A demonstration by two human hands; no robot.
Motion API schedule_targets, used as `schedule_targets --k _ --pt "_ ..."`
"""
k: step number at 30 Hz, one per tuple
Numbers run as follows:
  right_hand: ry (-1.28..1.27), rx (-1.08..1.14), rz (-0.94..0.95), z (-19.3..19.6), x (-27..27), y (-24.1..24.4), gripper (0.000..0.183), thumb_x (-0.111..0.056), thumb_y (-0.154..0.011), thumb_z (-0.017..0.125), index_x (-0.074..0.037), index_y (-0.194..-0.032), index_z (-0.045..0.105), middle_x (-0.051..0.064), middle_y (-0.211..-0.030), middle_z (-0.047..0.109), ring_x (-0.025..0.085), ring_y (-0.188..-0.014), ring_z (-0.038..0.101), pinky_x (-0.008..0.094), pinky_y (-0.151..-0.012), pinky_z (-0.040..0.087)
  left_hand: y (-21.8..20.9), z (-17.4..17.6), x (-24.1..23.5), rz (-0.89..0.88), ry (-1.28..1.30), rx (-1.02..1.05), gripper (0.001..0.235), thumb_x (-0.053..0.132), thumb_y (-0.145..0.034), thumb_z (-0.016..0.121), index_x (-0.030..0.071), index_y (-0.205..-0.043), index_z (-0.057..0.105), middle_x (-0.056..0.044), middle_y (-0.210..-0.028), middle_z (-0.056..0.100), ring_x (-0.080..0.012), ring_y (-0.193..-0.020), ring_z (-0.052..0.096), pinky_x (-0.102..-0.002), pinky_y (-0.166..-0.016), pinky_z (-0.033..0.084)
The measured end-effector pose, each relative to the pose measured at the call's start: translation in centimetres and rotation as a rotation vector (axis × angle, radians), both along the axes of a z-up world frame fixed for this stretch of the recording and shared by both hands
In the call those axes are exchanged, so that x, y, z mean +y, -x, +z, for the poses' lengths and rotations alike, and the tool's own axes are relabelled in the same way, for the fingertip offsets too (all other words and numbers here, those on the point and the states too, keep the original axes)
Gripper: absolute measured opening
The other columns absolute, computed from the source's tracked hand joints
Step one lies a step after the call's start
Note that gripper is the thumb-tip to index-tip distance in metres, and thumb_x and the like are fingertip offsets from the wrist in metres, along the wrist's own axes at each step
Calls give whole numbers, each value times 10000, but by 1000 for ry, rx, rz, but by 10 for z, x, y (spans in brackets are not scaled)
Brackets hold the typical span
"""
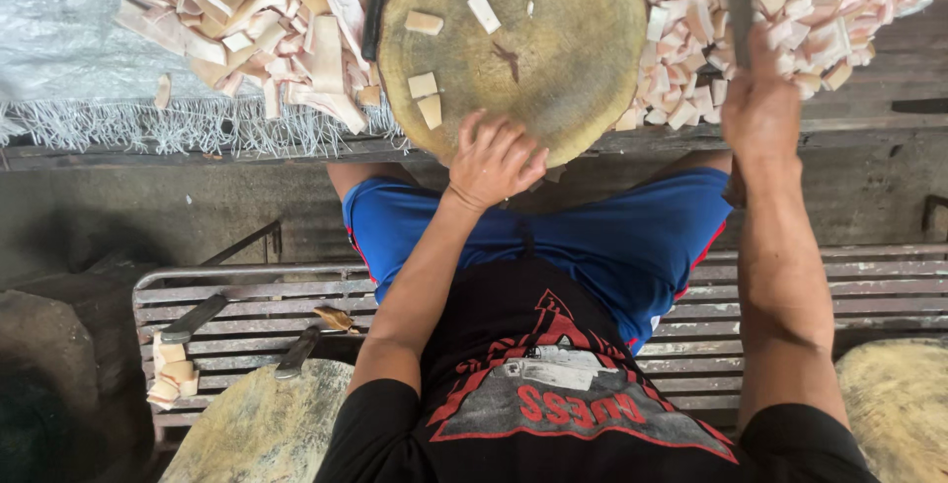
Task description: The person sits on a bench and uses a large knife to slice strips of pork belly into small cubes on a round wooden cutting board. The person repeatedly picks up strips, cuts them, and moves the finished pieces to the side.
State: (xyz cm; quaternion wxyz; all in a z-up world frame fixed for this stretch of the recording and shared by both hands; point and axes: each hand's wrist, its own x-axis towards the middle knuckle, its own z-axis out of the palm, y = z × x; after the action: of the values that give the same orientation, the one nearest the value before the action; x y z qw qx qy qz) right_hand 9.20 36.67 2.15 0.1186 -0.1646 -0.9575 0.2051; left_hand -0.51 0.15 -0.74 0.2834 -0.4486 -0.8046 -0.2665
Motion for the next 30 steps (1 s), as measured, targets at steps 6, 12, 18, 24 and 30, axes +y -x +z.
schedule_targets --k 6,12,18,24,30 --pt "813 248 -15 0 -27 22 637 63 -1024 479 7 -1655 415 83 -811 623 127 -600 551 324 -496 430 45 -1 -19 -3 61 -223 239 301 -918 731 97 -1021 659 -76 -1071 627 -307 -1083 564 -498 -983 454" --pt "1174 134 85 -6 -113 66 627 42 -1018 510 -16 -1627 370 98 -810 638 125 -574 573 293 -528 481 55 15 -20 168 10 -381 205 214 -940 712 111 -1114 678 -85 -1144 629 -325 -1107 555 -482 -985 453" --pt "411 -37 93 24 -143 101 454 -63 -1046 573 -61 -1490 477 77 -863 681 148 -653 654 301 -598 551 93 25 -27 509 -121 -471 515 242 -893 713 107 -1367 565 -172 -1399 505 -431 -1305 458 -585 -1102 395" --pt "-184 173 249 33 -154 134 407 -133 -1003 733 -68 -1381 595 153 -1150 702 281 -978 716 399 -837 605 141 4 -98 784 -223 -608 852 355 -883 752 38 -1560 343 -305 -1512 357 -571 -1356 371 -686 -1144 292" --pt "1301 -87 339 -27 -248 314 660 -196 -979 778 -116 -1537 434 135 -1427 562 189 -1192 650 339 -864 620 161 -15 -135 766 -113 -1016 1184 508 -770 882 13 -1542 133 -363 -1546 295 -639 -1414 250 -675 -1080 328"
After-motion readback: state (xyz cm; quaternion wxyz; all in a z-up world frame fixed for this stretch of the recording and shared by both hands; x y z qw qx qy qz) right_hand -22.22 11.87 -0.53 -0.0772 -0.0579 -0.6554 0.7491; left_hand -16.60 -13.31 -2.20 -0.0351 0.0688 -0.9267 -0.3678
